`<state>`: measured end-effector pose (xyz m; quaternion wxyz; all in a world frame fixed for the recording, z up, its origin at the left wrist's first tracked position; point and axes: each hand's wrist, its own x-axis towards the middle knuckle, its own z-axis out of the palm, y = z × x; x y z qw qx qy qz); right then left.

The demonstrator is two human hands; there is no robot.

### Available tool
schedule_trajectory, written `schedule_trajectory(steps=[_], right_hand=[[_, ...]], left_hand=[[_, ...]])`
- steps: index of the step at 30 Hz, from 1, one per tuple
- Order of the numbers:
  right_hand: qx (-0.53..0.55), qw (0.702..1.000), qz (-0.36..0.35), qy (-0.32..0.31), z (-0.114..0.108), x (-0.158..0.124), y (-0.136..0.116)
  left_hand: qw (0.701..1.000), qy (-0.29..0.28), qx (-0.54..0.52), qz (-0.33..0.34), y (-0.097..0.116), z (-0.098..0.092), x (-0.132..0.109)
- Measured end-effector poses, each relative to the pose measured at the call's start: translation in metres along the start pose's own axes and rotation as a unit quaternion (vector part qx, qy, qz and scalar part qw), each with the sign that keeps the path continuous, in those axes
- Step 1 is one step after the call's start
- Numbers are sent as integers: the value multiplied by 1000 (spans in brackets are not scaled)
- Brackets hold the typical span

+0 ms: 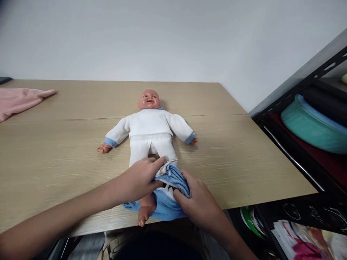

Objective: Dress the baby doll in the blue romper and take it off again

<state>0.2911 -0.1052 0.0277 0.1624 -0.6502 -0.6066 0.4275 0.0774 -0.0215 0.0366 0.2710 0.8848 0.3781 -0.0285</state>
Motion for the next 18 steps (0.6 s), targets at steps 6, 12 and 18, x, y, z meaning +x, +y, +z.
schedule_trajectory(steps=[6, 12, 18], right_hand=[[-72, 996, 33, 45, 6, -5, 4], [2, 990, -18, 138, 29, -9, 15], [168, 970, -57, 164, 49, -7, 28]], left_hand=[[999, -2, 37, 34, -4, 5, 2], [994, 54, 1, 92, -12, 21, 1], [986, 73, -121, 90, -19, 16, 3]])
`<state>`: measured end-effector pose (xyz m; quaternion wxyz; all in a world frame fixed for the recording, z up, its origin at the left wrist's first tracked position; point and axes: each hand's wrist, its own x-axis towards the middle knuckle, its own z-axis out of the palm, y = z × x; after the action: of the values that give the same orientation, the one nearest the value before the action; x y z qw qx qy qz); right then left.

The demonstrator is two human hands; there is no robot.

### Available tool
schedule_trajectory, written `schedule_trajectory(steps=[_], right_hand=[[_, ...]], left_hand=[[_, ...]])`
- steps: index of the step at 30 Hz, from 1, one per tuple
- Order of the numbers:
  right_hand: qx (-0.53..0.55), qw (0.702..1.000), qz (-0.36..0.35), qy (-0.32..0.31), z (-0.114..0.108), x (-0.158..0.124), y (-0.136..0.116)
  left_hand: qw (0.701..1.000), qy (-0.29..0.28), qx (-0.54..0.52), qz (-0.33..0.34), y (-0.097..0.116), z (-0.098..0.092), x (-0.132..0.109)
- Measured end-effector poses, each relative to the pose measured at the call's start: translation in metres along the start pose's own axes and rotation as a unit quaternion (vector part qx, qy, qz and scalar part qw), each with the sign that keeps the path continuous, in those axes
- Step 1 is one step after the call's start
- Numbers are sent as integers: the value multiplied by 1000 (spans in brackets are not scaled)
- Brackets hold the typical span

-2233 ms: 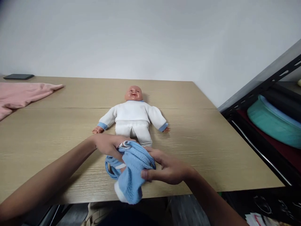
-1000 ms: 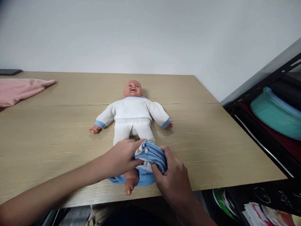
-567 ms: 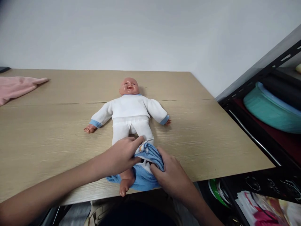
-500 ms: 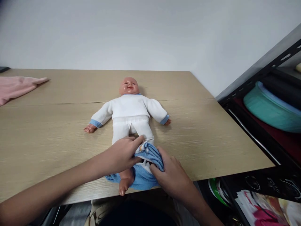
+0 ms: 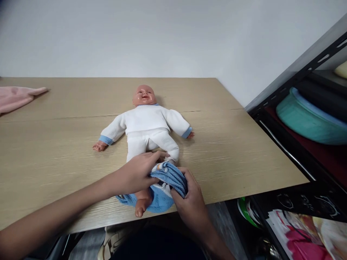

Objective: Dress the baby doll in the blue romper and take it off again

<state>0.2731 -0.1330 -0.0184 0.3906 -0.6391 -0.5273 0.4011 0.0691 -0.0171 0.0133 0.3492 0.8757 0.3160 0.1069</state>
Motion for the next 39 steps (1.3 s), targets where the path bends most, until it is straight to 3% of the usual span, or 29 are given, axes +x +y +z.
schedule_trajectory(steps=[7, 12, 15, 20, 28, 33, 36, 39], right_hand=[[146, 985, -93, 12, -3, 2, 4], [153, 983, -101, 13, -9, 11, 7], [153, 983, -93, 34, -13, 18, 5], [163, 984, -62, -31, -22, 27, -1], [117, 988, -74, -62, -32, 34, -1], [128, 986, 12, -104, -31, 41, -9], [134, 988, 19, -75, -26, 39, -6], [138, 989, -32, -32, -22, 36, 8]], left_hand=[[986, -14, -168, 1, 6, -22, -2], [986, -31, -165, 0, 8, -31, -1], [988, -37, -151, -12, 8, -33, 1], [990, -38, -134, -13, 6, -33, 0], [992, -37, -123, 8, 5, -30, 0], [984, -42, -172, 34, -2, -28, 3], [979, -39, -200, 14, -5, -28, 4], [974, -36, -222, -1, -5, -32, 6]])
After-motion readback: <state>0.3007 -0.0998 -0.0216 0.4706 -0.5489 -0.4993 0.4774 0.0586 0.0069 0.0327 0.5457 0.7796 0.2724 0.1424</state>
